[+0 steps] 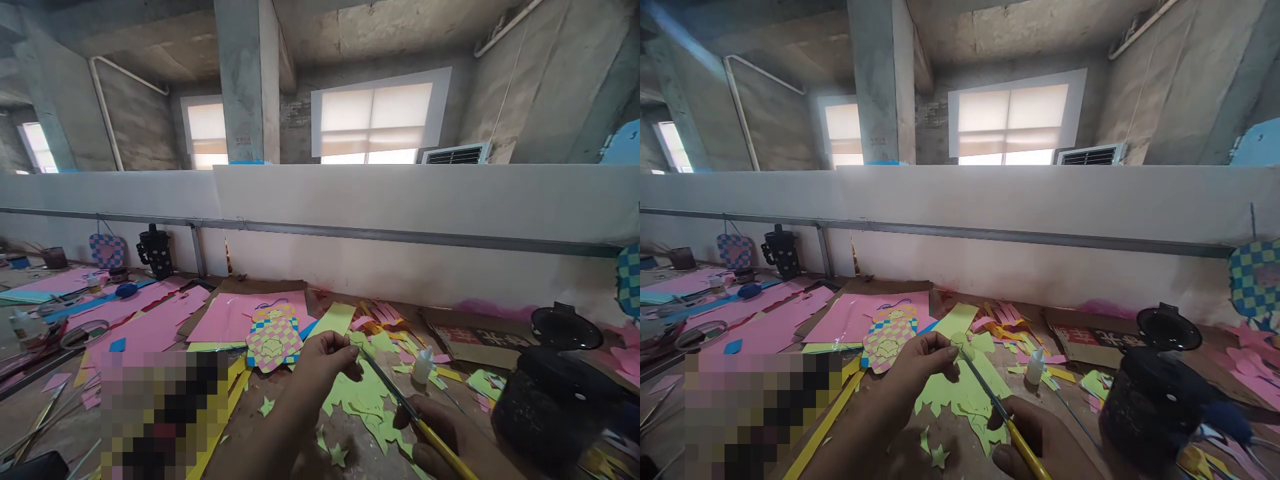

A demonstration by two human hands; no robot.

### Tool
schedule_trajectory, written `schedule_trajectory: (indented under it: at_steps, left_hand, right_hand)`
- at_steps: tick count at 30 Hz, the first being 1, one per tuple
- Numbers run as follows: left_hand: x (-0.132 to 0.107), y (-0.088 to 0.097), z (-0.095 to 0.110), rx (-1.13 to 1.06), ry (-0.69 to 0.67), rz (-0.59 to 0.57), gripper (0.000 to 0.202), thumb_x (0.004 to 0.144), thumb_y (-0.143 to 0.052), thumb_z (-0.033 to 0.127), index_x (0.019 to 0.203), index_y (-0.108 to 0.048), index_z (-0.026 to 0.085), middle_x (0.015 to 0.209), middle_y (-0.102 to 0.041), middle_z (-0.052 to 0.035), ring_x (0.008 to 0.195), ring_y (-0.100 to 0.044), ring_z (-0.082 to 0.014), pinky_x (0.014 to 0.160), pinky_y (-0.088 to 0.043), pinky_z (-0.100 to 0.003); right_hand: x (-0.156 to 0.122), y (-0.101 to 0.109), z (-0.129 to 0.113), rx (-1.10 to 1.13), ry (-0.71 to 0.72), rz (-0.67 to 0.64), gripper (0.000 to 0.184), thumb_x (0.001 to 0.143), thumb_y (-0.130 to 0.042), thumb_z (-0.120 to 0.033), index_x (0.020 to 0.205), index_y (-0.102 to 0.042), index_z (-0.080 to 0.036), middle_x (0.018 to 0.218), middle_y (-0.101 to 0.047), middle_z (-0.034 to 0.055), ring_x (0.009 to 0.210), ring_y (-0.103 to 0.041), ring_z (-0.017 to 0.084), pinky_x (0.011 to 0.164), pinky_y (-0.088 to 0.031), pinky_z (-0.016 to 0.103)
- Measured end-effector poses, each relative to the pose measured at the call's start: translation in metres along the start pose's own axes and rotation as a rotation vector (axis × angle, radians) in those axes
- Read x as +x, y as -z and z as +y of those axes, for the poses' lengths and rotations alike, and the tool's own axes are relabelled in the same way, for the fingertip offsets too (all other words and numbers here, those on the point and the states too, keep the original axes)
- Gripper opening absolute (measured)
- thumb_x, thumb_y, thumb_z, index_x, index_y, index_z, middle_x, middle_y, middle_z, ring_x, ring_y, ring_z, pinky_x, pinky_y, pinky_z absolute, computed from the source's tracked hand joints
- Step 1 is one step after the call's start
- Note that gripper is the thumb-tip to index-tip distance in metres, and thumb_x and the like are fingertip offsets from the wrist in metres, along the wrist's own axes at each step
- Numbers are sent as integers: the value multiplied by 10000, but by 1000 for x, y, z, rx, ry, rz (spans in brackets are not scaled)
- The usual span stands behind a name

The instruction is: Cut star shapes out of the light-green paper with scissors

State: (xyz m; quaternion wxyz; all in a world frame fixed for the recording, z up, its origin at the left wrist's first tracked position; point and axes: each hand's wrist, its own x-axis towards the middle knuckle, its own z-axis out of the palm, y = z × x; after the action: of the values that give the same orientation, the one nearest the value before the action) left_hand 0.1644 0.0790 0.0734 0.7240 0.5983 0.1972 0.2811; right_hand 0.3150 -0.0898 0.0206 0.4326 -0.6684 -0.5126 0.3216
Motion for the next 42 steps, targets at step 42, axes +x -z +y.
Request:
schedule_trajectory:
  at_steps: [42]
  left_hand:
    - [7, -4, -17, -135, 44, -50, 323, 653, -810, 381, 714, -574, 169, 566, -686, -19, 530, -640, -150, 633, -502, -299]
  right_hand:
    - [0, 7, 8, -112, -21, 103, 553, 668, -679, -774, 883, -732, -267, 630, -505, -24, 523, -470, 136, 500, -416, 246]
